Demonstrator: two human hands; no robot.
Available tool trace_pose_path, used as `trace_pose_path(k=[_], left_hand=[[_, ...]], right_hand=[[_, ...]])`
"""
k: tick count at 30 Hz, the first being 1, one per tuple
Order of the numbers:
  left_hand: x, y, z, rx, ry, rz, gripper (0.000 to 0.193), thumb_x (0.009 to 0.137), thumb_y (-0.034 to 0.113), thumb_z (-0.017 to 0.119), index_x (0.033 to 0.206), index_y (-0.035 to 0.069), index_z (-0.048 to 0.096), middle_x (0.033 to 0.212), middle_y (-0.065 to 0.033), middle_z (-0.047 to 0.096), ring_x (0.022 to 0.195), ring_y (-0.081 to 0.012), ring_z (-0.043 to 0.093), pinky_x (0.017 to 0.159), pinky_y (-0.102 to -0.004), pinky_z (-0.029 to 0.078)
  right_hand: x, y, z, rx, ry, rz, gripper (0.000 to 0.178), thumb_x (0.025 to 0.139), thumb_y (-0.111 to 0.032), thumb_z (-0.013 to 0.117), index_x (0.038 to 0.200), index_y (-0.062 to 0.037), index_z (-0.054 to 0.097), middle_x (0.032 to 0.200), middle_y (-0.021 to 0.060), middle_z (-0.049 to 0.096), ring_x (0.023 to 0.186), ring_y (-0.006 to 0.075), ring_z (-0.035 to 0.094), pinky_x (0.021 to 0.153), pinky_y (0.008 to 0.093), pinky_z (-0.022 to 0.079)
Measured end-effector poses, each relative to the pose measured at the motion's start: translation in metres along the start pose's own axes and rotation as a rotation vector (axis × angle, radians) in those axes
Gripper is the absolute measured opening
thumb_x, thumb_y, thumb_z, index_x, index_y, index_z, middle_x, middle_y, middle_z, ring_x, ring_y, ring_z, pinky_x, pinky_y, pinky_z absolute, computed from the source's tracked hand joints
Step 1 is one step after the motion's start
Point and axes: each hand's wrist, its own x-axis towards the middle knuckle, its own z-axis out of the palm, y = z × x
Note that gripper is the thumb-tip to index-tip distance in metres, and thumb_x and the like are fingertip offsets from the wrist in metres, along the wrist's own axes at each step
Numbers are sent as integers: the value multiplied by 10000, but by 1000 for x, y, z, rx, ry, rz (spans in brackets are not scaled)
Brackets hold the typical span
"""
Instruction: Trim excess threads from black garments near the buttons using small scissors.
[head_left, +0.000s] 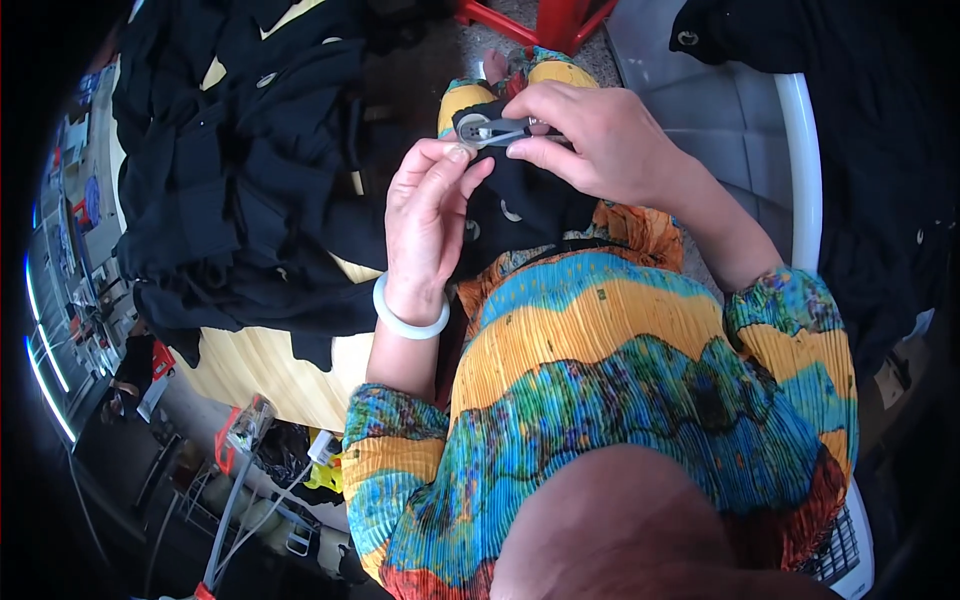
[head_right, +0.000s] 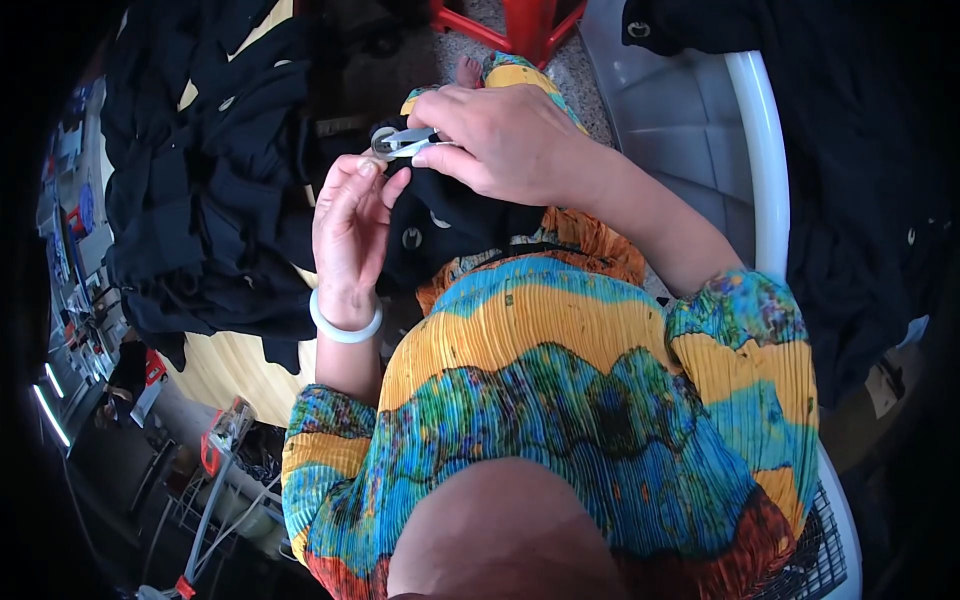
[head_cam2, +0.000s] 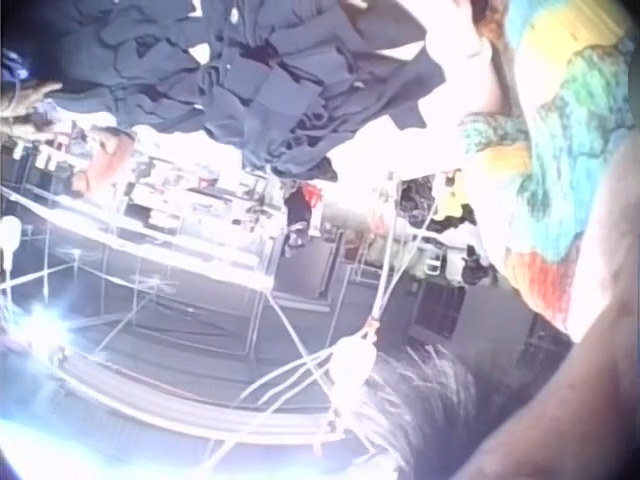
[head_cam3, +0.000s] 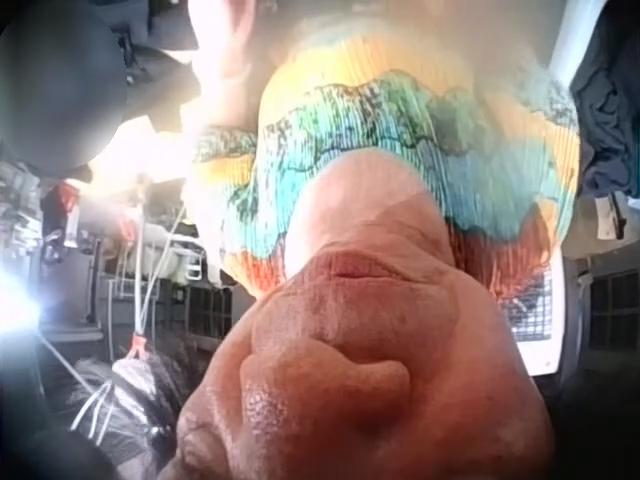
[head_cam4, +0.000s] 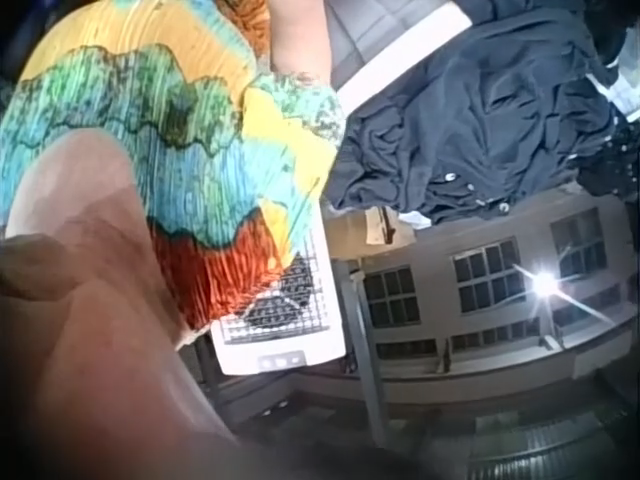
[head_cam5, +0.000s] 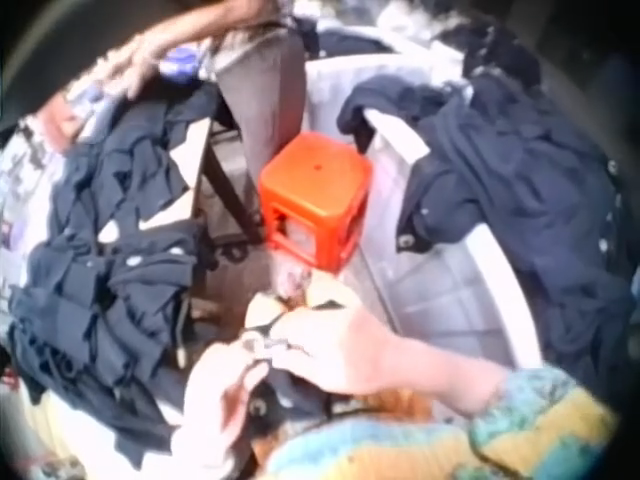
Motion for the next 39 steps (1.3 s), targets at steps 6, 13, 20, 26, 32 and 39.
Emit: trace_pose_path(k=[6,13,20,26,32,39], left_hand=[[-1,0,1,107,-59,41,52,819,18,514,833,1,561,923,-76,554,826,-133,565,807,-279,471],[2,11,-18,-83,-183,-77,74,839,32,457,839,9,527,939,-109,548,860,-177,564,804,-359,476],[12,22,-27,-233,-207,-146,113,873,83,414,905,4,488,993,-197,535,835,-273,583,734,-340,515],[2,5,-22,498,152,292,176,859,110,484,999,7,514,955,-83,555,809,-139,578,682,-218,465],[-2,-26,-9,893,83,537,326,696,14,655,1016,16,589,987,-88,558,870,-151,537,754,-241,430],[12,-44,-2,1010,273,829,189,701,-13,639,889,-14,619,906,-116,586,822,-195,578,729,-262,448]], right_hand=[[4,1,3,-67,46,-87,178,747,-161,605,869,-45,547,736,75,573,647,202,585,549,286,446],[7,4,7,113,37,29,160,768,-124,591,891,-28,558,750,68,582,644,165,586,570,256,446],[14,36,31,937,-253,234,409,784,-161,603,1135,-35,436,951,77,558,962,129,515,831,258,405],[12,30,22,1130,-152,425,337,804,-121,559,1108,-16,459,814,-5,533,491,-20,355,400,122,261],[12,27,21,1205,-187,452,322,805,-96,536,1108,-30,449,810,-29,437,501,-23,329,404,117,254],[9,27,29,1242,-149,477,304,812,-110,539,1096,-44,451,791,-44,478,478,-29,311,408,118,245]])
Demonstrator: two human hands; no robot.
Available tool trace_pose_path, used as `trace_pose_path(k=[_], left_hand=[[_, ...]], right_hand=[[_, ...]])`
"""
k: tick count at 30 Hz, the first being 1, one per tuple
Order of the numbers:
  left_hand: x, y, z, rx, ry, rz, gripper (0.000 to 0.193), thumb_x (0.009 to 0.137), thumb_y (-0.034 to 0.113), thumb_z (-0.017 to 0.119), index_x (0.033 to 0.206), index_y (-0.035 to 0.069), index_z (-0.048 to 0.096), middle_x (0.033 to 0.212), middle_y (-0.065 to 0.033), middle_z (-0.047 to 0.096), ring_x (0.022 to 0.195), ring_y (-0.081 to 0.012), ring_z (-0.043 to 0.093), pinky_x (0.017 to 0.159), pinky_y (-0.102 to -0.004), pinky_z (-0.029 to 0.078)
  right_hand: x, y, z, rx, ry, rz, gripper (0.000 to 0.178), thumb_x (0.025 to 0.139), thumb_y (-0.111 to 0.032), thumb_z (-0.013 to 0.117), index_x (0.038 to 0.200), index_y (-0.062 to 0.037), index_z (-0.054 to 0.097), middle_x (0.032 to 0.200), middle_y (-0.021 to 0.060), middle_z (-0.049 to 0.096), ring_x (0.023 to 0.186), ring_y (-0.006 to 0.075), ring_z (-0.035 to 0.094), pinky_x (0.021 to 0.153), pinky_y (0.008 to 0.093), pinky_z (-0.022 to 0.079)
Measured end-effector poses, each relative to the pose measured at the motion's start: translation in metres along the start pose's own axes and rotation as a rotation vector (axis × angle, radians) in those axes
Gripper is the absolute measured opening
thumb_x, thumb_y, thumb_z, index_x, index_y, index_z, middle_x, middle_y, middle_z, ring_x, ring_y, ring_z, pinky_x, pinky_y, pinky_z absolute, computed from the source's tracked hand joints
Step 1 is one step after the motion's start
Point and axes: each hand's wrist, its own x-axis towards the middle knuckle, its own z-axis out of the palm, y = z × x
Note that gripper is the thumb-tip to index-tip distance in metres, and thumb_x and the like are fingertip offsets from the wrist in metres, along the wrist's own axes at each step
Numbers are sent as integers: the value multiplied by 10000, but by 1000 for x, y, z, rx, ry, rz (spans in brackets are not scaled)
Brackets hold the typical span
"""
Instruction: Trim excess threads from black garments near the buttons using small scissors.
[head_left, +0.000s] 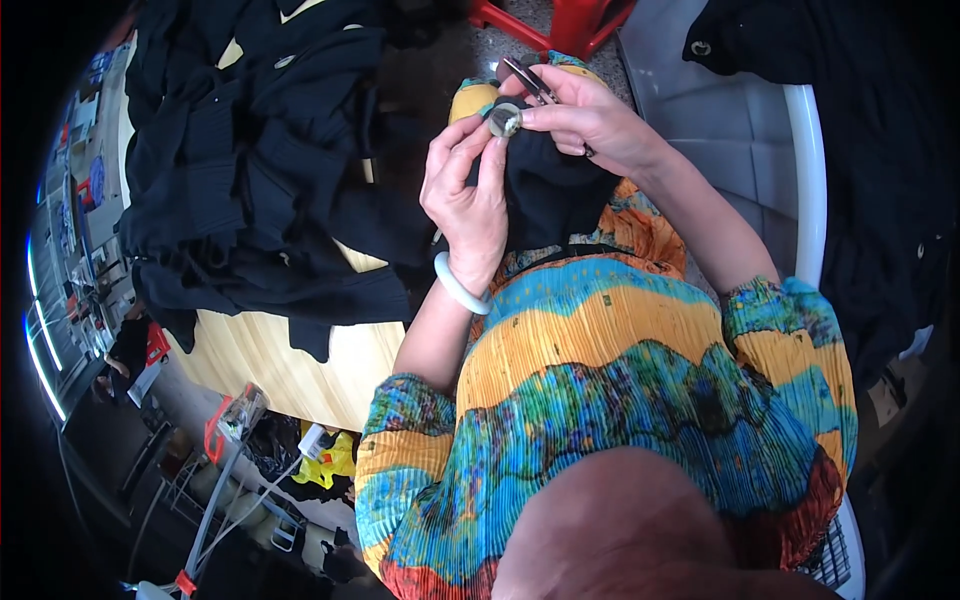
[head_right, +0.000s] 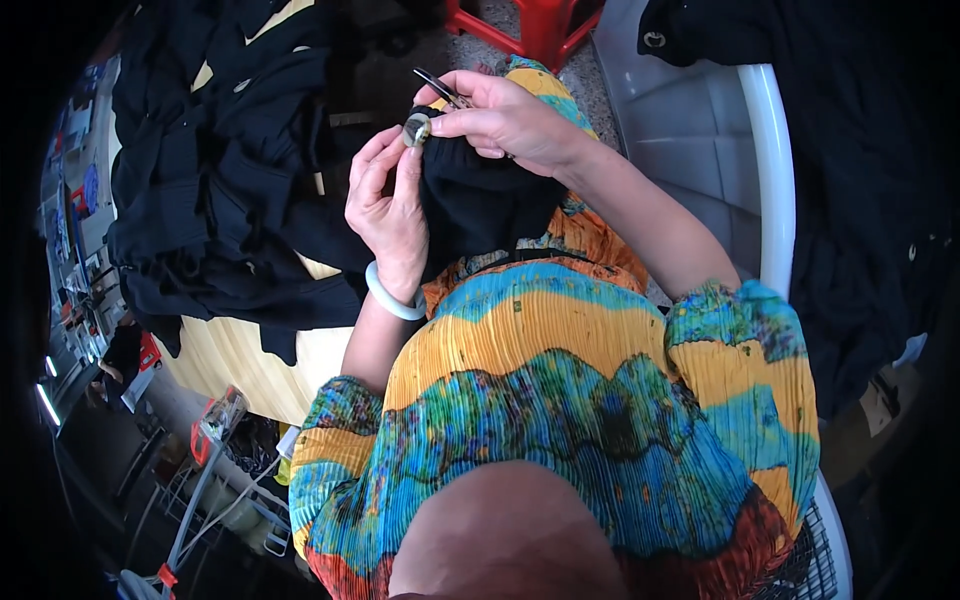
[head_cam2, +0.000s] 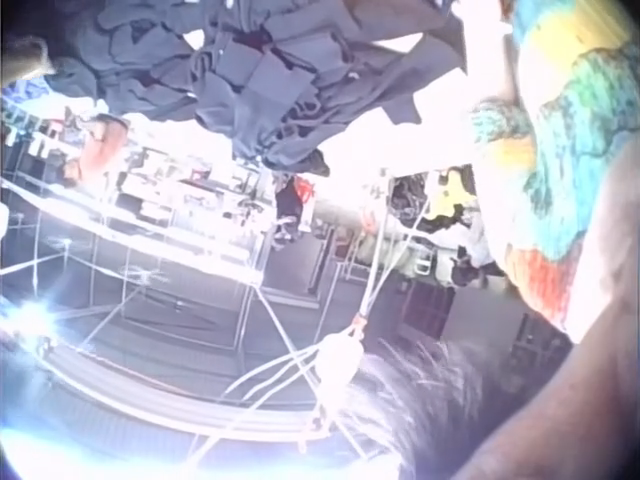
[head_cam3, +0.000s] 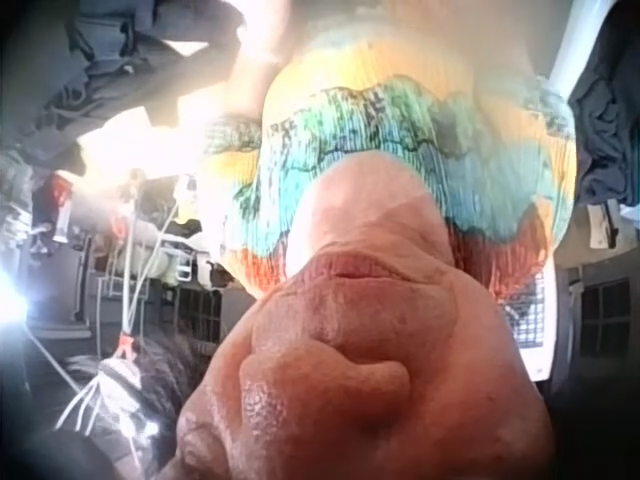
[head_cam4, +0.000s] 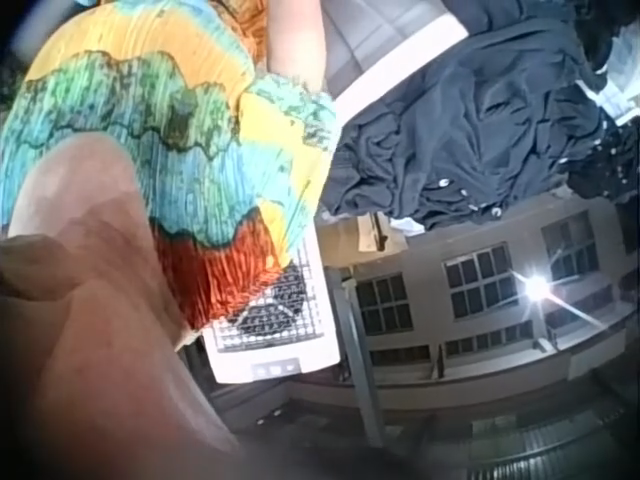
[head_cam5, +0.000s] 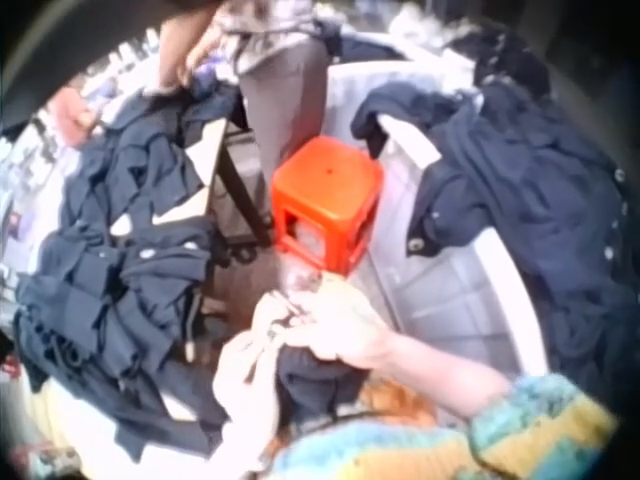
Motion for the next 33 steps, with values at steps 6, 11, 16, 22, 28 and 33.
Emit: trace_pose_path(k=[6,11,16,22,28,33], left_hand=[[5,4,-1,4,-57,20,45,742,-22,577,781,-21,555,905,-116,584,726,-166,577,634,-250,457],[6,8,-10,-236,-211,-229,42,795,21,549,823,-8,540,989,-105,567,726,-100,545,610,-192,437],[0,7,-9,-432,-216,-398,74,825,34,530,887,-6,536,1046,-91,544,778,-80,522,674,-190,439],[0,7,-7,-525,-216,-424,119,821,66,554,915,-7,555,1023,-75,543,744,-70,510,693,-184,439],[3,6,-6,-376,-197,-414,115,838,111,539,874,5,565,942,-48,560,688,-63,505,634,-175,452],[15,11,-15,-726,-254,-785,136,871,153,482,816,43,541,845,-27,535,714,-57,501,584,-207,491]], right_hand=[[1,1,-3,5,17,10,291,819,-124,537,1088,-50,453,779,-45,475,476,-32,303,408,117,236],[1,1,-6,-5,16,22,287,821,-137,537,1083,-52,455,770,-45,467,476,-32,303,410,116,236],[2,3,-6,-16,20,11,283,824,-149,535,1079,-51,460,762,-45,464,476,-33,307,410,116,240],[0,2,-7,-9,22,14,277,824,-148,536,1075,-53,467,739,-48,455,473,-32,307,411,116,243],[-1,7,-9,13,22,8,277,821,-129,539,1077,-54,465,729,-56,438,459,-30,272,396,120,215],[6,30,-16,-341,259,-374,306,819,-204,560,1032,-5,465,802,40,561,642,94,539,582,208,443]])
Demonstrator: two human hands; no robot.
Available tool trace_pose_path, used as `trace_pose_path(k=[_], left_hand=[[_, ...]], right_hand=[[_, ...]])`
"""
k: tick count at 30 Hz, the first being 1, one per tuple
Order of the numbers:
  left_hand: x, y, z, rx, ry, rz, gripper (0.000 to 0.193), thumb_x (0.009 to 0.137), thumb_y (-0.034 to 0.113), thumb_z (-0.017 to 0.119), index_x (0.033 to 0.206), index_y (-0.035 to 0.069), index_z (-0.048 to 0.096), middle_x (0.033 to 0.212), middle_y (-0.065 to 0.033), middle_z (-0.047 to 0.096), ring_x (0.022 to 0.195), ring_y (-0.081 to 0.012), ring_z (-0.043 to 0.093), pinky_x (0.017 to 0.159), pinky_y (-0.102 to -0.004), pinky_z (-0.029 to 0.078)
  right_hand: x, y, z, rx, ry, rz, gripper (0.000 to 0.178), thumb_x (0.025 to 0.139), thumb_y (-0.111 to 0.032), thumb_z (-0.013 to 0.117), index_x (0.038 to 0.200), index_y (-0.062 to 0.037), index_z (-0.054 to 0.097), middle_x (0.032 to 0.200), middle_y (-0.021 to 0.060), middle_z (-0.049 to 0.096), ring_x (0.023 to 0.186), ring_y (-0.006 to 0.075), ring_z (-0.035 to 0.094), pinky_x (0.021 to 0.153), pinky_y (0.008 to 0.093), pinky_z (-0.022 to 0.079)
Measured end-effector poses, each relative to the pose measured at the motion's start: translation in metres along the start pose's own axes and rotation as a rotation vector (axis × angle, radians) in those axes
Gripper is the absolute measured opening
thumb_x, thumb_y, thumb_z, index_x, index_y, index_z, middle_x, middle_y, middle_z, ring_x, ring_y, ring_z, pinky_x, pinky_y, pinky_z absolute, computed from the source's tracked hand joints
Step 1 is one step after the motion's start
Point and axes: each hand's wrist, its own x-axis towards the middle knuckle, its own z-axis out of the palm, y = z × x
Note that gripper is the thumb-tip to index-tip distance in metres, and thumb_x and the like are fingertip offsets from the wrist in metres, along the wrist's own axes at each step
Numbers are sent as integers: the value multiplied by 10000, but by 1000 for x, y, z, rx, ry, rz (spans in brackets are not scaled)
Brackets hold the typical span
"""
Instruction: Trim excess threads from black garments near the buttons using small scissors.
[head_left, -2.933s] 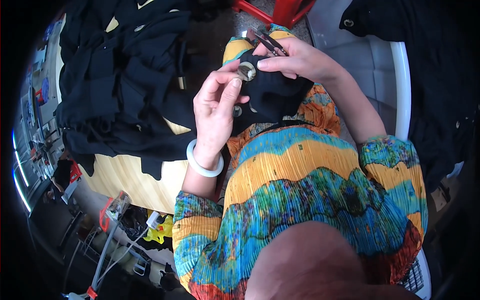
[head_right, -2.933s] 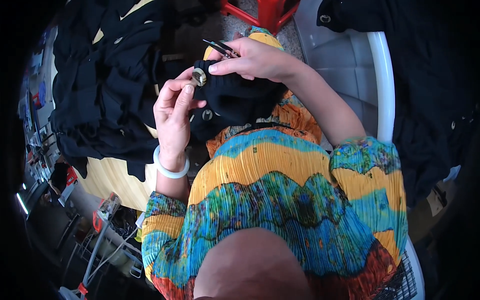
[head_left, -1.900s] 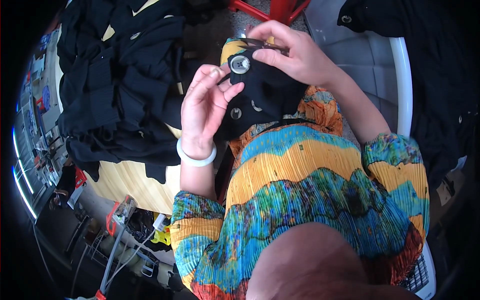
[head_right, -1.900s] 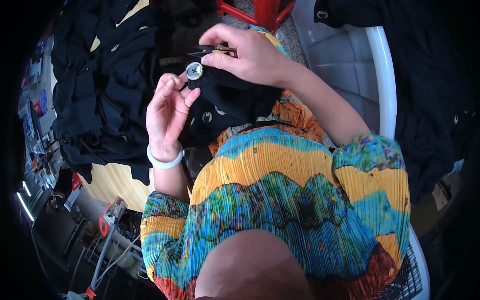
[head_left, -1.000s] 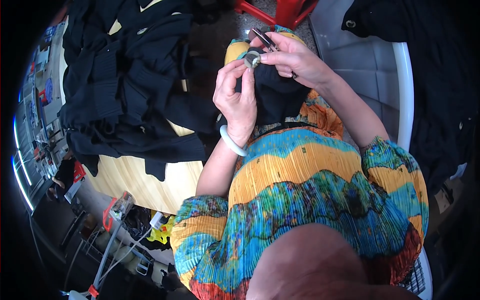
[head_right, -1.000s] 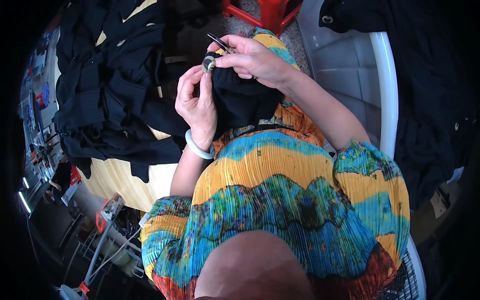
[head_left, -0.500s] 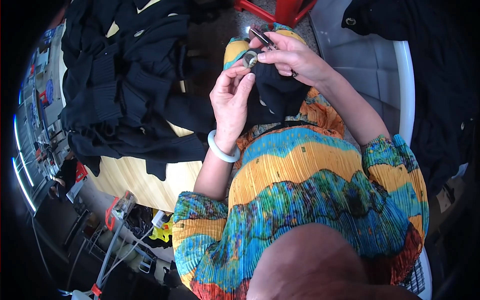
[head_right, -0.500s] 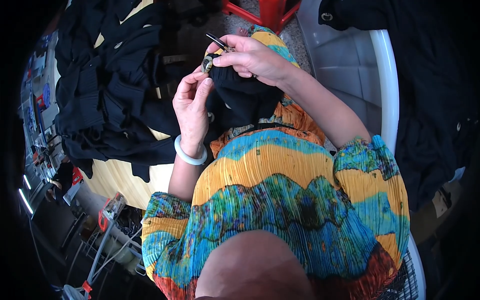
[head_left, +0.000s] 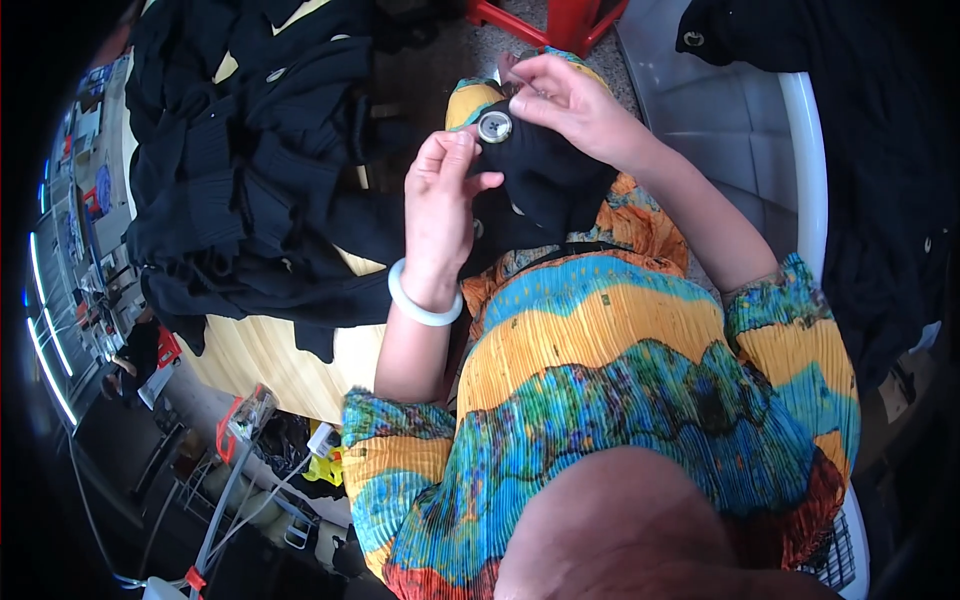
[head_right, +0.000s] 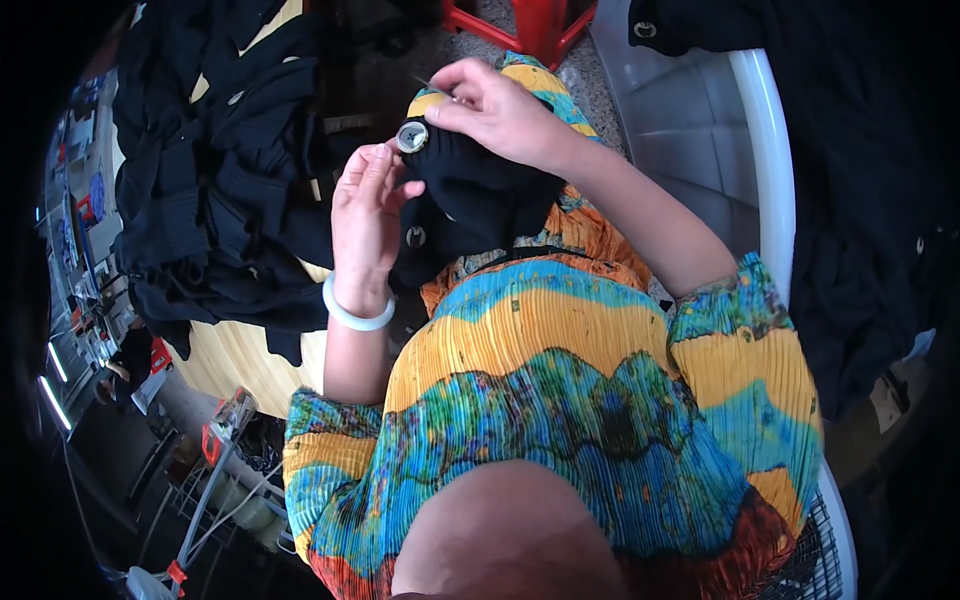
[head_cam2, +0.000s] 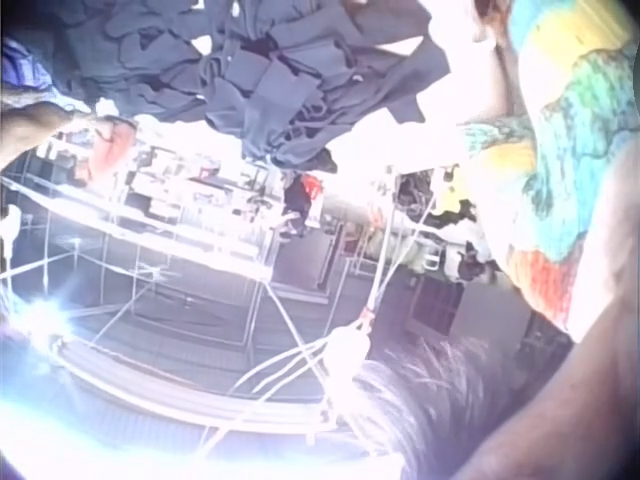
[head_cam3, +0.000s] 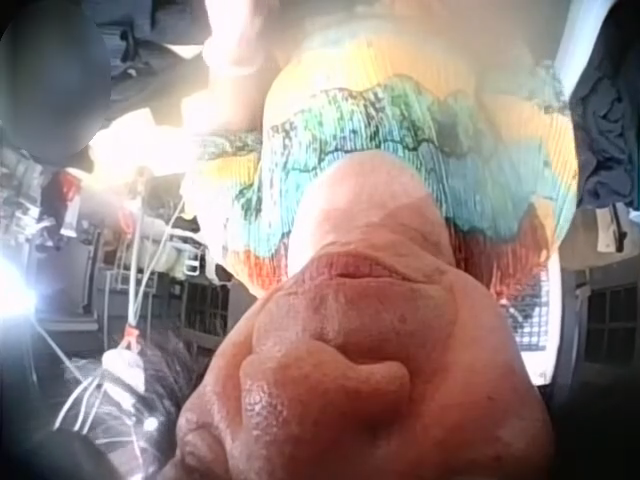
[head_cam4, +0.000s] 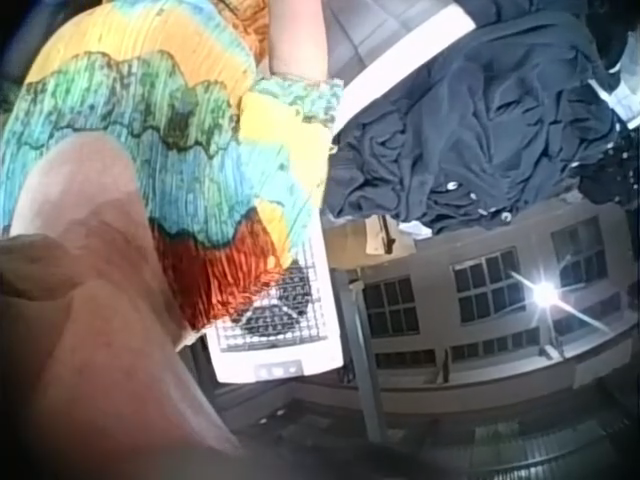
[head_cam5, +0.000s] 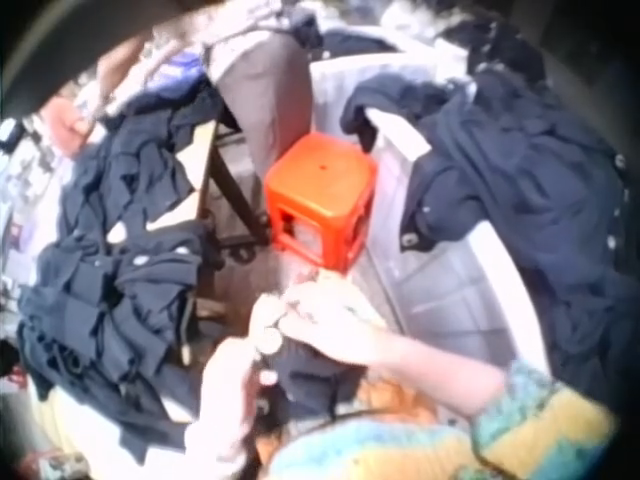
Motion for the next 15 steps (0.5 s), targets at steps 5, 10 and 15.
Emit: trace_pose_path(k=[5,10,15], left_hand=[[8,11,-7,-226,-36,-101,98,866,117,480,814,46,521,764,-22,540,696,-79,538,675,-258,520],[8,12,1,-255,-26,-62,89,867,111,476,834,39,516,792,-34,541,726,-83,543,730,-246,506],[6,6,2,-233,-68,1,86,867,106,477,833,36,514,830,-40,535,760,-96,544,746,-250,498]], right_hand=[[-14,-41,-3,-567,111,-151,276,807,-213,561,982,-16,477,797,116,579,715,214,594,652,294,463],[-26,-57,2,-271,-249,138,221,834,-187,546,963,-14,500,705,13,538,652,75,515,588,218,417],[-21,-56,4,0,-329,316,203,863,-209,501,953,-28,513,686,-11,515,558,18,436,478,156,335]])
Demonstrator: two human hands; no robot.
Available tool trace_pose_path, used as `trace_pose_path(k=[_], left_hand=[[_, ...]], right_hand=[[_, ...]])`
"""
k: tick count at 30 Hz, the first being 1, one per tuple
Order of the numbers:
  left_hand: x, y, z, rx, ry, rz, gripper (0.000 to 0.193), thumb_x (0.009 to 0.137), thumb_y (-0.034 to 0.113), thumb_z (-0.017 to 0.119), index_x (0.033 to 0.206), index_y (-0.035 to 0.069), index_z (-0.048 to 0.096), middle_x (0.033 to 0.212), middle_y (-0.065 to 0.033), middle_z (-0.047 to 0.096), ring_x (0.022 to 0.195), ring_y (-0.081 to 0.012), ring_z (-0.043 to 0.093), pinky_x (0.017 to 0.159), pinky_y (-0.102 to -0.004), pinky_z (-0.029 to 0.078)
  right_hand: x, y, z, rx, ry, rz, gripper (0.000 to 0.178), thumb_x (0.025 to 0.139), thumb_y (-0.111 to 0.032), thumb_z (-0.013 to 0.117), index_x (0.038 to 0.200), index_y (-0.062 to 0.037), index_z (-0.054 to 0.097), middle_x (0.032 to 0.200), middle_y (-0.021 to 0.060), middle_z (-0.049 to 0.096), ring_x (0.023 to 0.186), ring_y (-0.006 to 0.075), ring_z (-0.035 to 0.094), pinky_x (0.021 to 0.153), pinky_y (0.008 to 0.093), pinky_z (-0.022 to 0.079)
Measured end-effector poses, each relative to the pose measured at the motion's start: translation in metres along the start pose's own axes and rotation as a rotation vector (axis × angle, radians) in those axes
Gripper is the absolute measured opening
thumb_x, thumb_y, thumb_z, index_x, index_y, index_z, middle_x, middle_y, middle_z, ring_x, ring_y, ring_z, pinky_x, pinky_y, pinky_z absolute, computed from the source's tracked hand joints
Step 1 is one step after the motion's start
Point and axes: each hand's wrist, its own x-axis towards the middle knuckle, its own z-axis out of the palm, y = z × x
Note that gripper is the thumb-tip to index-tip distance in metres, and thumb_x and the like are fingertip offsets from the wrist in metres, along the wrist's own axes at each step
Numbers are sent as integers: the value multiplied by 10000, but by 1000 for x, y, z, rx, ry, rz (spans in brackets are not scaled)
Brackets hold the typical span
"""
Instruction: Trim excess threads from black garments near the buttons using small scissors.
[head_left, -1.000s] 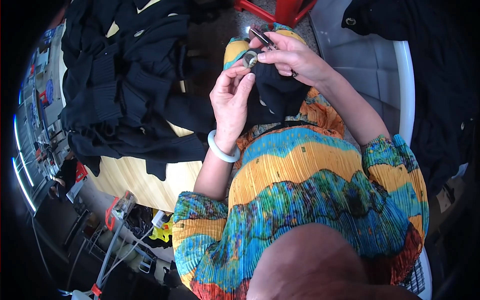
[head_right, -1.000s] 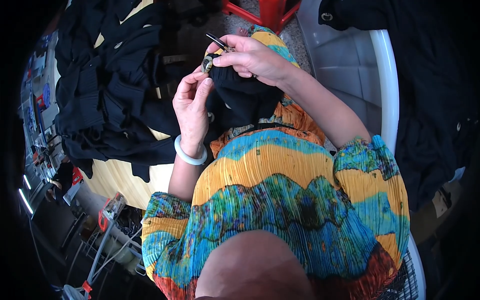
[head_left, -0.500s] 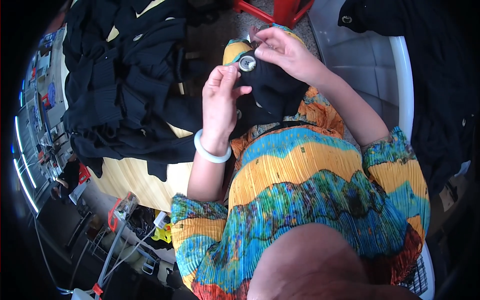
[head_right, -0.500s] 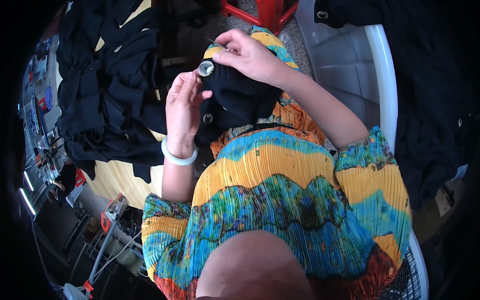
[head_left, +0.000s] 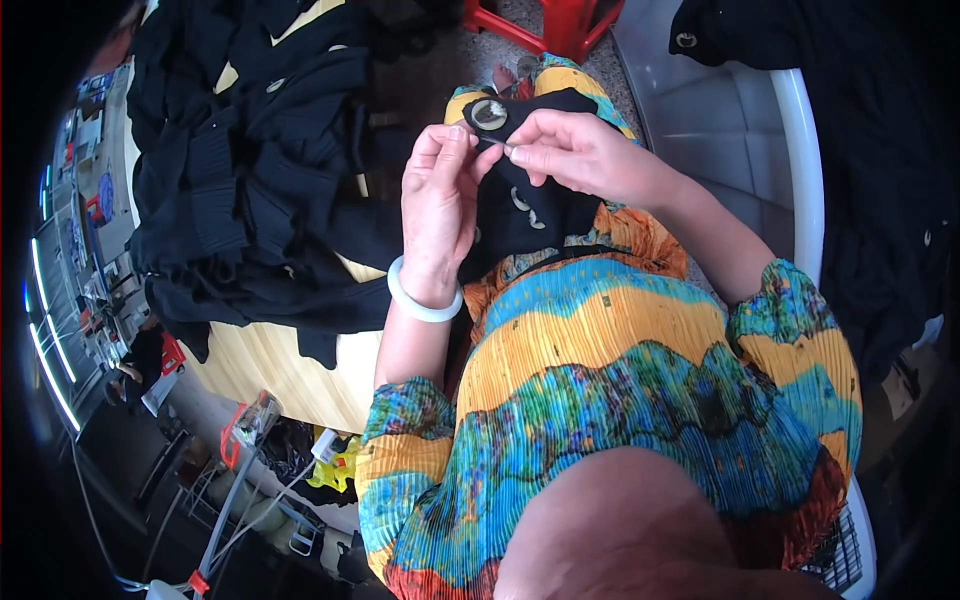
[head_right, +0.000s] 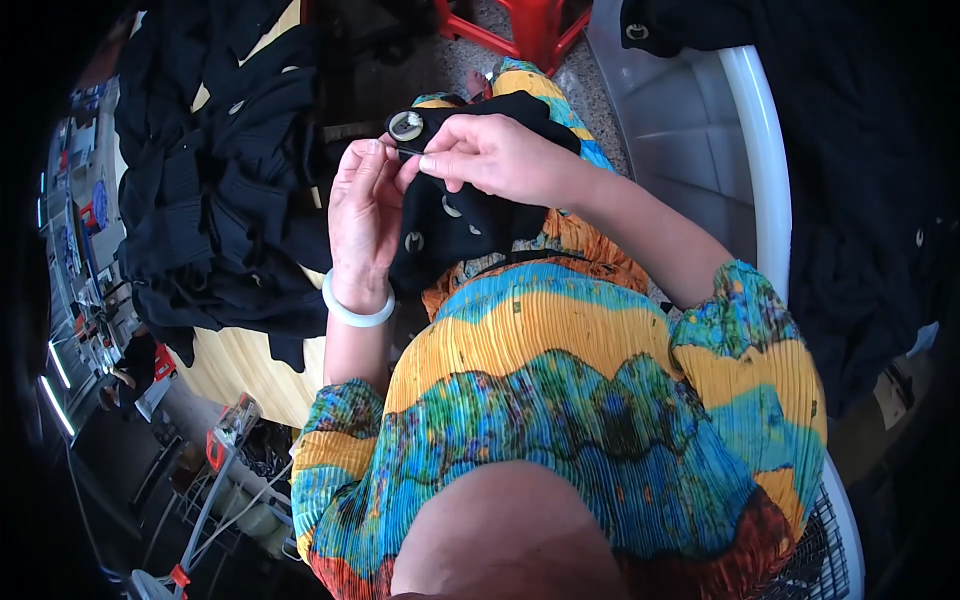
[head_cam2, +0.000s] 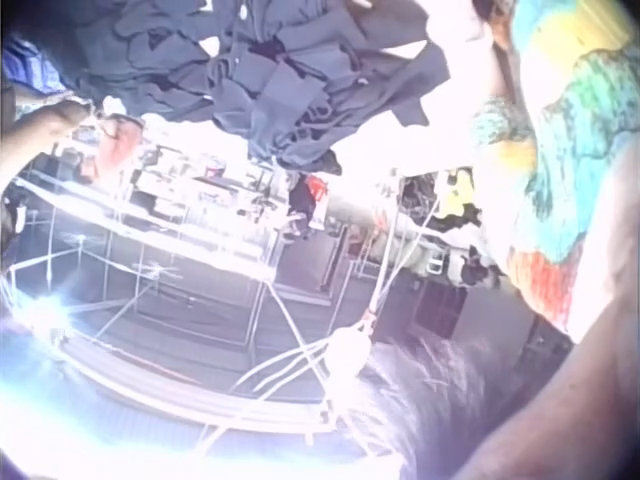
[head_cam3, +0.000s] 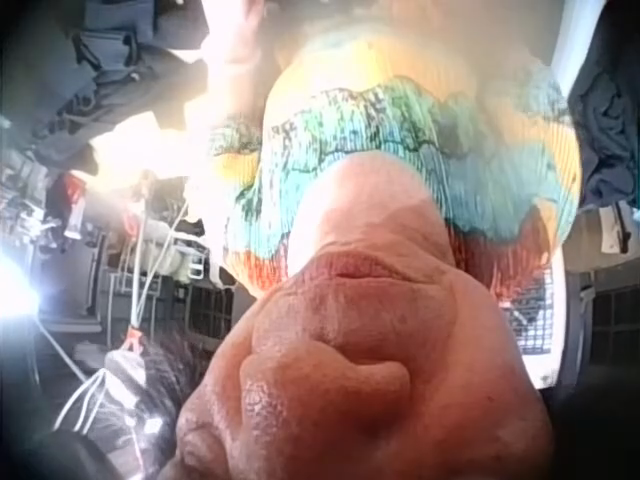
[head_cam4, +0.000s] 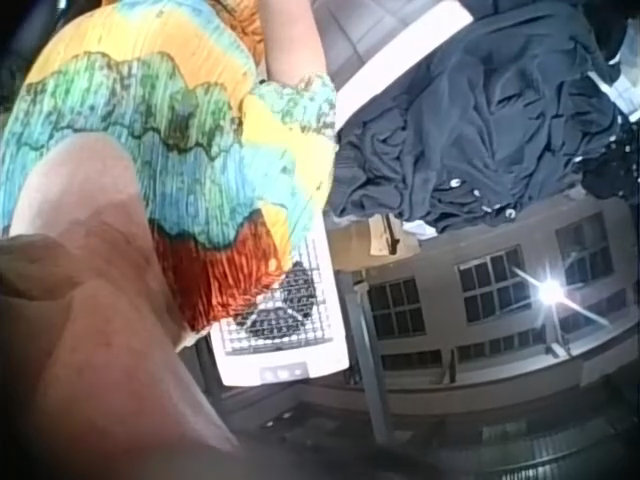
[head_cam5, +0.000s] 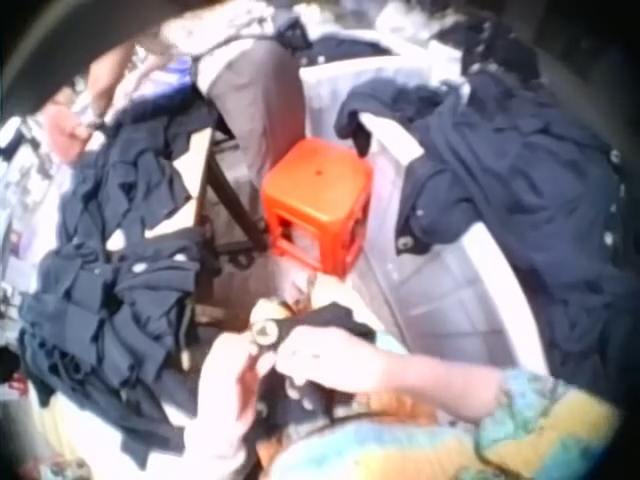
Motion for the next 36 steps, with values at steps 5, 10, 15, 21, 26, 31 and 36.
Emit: trace_pose_path(k=[5,10,15,21,26,31,36], left_hand=[[-1,-9,1,140,-71,112,99,870,112,478,832,30,518,920,-50,535,804,-101,533,776,-244,462],[-4,-11,1,314,-80,201,106,872,111,476,858,18,524,981,-59,533,813,-92,520,777,-235,435],[-3,-12,-3,322,-77,206,103,871,103,474,859,13,523,950,-56,541,809,-94,525,776,-228,437],[0,9,-3,205,-86,99,103,873,101,466,843,21,524,881,-42,530,782,-91,535,768,-248,480],[6,15,-8,66,-100,48,108,874,116,464,824,35,517,850,-61,531,749,-92,543,743,-279,510],[9,25,5,68,-92,-26,173,892,171,430,834,30,512,832,-86,560,716,-126,581,729,-289,517],[21,16,-10,259,-84,-30,296,912,277,355,878,26,508,840,-108,585,740,-166,580,637,-259,465]], right_hand=[[6,10,-10,182,-18,124,195,869,-223,486,923,-38,519,654,-20,494,447,1,358,385,136,258],[9,9,-11,171,-59,155,186,866,-211,493,912,-33,519,639,-19,495,447,-3,362,377,134,255],[12,9,-10,199,-44,137,164,859,-190,501,911,-35,520,636,-21,496,443,-6,363,373,130,252],[10,0,-8,202,12,71,147,862,-177,491,922,-48,523,646,-26,490,445,-9,340,389,125,250],[10,-4,-10,100,166,-57,250,845,-156,518,1065,-44,479,792,-3,522,498,-15,342,434,129,270],[17,12,-12,-117,84,-167,551,751,-68,617,1223,-34,334,1076,68,482,979,112,478,862,229,381],[14,3,-19,86,205,-176,432,760,-93,610,1148,-19,438,892,9,534,726,36,488,603,167,390]])
